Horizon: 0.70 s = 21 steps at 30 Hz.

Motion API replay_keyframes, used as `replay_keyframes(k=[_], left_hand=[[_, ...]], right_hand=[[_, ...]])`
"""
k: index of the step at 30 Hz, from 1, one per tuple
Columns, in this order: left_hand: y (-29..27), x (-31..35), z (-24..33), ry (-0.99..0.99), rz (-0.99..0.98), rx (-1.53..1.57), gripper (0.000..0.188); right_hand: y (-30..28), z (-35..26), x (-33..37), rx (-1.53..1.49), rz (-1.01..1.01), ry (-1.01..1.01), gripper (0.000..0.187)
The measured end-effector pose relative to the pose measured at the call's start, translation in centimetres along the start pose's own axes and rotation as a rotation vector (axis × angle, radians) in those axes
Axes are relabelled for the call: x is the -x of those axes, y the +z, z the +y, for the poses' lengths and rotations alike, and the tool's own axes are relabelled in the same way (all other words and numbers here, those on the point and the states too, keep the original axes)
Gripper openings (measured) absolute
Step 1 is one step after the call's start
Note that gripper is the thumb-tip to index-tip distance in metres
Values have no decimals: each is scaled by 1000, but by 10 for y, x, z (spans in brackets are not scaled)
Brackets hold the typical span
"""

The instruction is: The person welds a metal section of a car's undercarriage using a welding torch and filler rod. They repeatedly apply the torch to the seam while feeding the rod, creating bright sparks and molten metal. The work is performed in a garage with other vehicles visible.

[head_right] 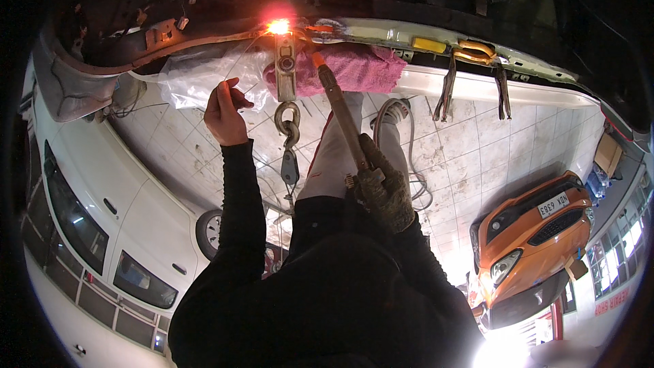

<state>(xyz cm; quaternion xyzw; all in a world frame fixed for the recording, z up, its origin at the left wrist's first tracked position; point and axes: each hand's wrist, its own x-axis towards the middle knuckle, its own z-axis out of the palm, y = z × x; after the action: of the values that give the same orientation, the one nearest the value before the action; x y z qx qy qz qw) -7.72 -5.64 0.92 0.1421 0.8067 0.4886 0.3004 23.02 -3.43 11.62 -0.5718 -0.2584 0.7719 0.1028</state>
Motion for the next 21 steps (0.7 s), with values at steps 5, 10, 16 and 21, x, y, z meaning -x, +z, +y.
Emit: replay_keyframes(k=[5, 10, 16, 21], left_hand=[[2, -8, 2, -52, -40, 27, 38], [4, -12, 0, -65, -62, 69, 38], [5, -12, 1, -70, -71, 62, 38], [3, -13, 0, -81, -76, 65, 38]], right_hand=[[-2, -1, 0, -33, -10, -16, 76], [-2, 2, -3, 79, 12, -18, 88], [-5, 5, -4, 73, 1, -36, 90], [-4, 2, -4, 77, 0, -54, 91]])
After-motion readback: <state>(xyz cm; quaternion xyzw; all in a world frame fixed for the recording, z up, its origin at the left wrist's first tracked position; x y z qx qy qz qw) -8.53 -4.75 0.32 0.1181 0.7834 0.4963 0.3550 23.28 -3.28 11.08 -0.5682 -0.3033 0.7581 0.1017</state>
